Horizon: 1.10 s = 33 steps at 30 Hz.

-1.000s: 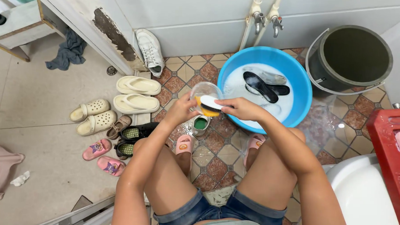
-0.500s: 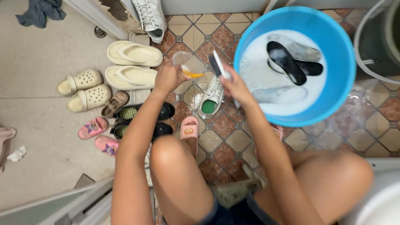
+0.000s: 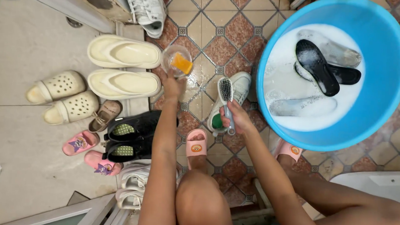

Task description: The person cleans a white shoe by scrubbing it with a brush, dipping the brush into a cup of cleaning solution, and rinsing parts of the shoe in a blue basin of soapy water.

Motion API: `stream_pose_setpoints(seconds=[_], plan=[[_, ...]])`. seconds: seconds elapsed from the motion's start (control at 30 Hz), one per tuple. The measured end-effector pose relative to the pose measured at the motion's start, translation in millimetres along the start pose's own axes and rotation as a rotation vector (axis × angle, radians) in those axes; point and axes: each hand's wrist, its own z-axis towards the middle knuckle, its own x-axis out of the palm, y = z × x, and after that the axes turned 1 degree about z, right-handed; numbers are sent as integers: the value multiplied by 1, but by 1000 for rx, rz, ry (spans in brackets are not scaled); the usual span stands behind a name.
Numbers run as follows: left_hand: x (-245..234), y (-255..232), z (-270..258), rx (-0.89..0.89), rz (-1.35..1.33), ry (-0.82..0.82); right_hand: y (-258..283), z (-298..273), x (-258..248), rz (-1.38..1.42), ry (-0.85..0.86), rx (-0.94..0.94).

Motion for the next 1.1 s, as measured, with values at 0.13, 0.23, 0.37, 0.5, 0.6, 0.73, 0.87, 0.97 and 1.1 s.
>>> stream_pose_setpoints(seconds=[0.13,0.23,0.37,0.5,0.6,0.73,0.87,0.97,1.1], plan=[[-31,-25,-4,39,-10,28,35,-23,13,-102,-27,-19],[-87,-53,-4,2,97,366,77,-40,24,-226,-78,-50],[-90,-88,-43,-116,236,759,143,-94,40,-306,-177,-33],[-8,-86,-144,-550,-289,983,177,-165,49,-312,-196,-120],[58,-94,-173,-687,-482,716,187,-205,55,-316,-141,-115],[107,-103,-170,-1178,-1241,194,180,-209,65,-296,-138,-43],[125,-106,-174,-1145,-1579,40,179,-208,65,-253,-93,-52],[130,-105,-175,-994,-1713,165,186,-216,60,-269,-154,-24],[132,-114,-163,-1007,-1717,271,192,-221,54,-238,-165,-10]])
